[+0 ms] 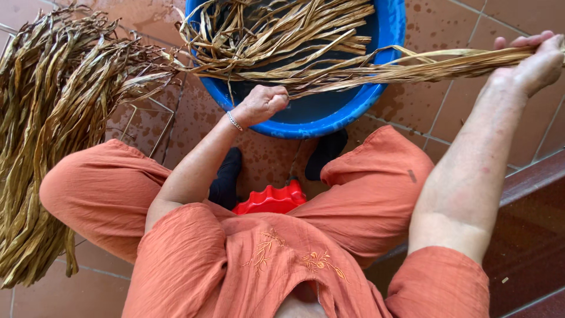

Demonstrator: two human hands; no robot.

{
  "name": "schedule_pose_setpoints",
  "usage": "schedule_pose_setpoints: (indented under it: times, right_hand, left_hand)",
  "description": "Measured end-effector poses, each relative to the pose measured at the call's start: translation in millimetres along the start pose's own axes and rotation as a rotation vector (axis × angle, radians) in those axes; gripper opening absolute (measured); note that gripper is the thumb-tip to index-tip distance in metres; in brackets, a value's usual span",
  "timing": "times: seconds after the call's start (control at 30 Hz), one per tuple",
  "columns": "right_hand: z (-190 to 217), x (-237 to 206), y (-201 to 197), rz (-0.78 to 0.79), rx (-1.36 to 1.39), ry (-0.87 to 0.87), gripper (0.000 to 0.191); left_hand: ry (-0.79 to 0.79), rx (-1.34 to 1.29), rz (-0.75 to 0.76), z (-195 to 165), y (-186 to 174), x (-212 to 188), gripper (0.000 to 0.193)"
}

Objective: The person sits on a small red stool and repeatedly submerges bundles of dried plant strips into a blue basin of water. They lift the bundles, squeeze out water, and place them back into the basin or onto a nearby metal rack. The process continues with multiple bundles being soaked and handled by hand.

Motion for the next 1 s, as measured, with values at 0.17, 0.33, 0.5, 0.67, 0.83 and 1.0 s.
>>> schedule_pose_setpoints:
  times: [0.17, 0.33, 0.5, 0.67, 0.83, 1.0]
  right_hand:
    - [-15.8, -77.0, 28.8, 0.411, -0.146, 0.023, 0.028]
    - [-32.9, -164.2, 52.4, 0.85, -0.423, -0.089, 0.023]
    - [-43.6, -168.1, 58.2, 0.816, -0.349, 0.055, 0.017]
    - [-53.4, -159.9, 60.0, 0.756, -0.372, 0.075, 0.019]
    - [-62.9, -154.0, 55.6, 0.676, -0.544, 0.103, 0.012]
    - [-68.6, -152.5, 54.8, 0.593, -0.653, 0.138, 0.019]
  left_hand:
    - [-0.054, 0.654, 0.051, 58.3, 3.8, -2.3, 0.023]
    - [-0.147, 0.852, 0.192, 75.1, 27.9, 21.2, 0.022]
    - [-0.058, 0.673, 0.032, 47.4, 75.2, 77.2, 0.025]
    - [-0.045, 0.712, -0.035, 35.0, 105.1, 96.6, 0.03]
    - [-0.095, 0.523, -0.3, 29.2, 85.8, 96.0, 0.019]
    - [-0.104, -0.217, -0.414, 13.5, 54.6, 82.9, 0.021]
Point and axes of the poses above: each hand's wrist, its own x-axis towards the middle knuckle, its own y-axis out of the palm, z = x × y, the point moved 6 cm from there along x, towards the middle knuckle, and after that the axes turned 14 degrees about -z, right-handed, at the moved point
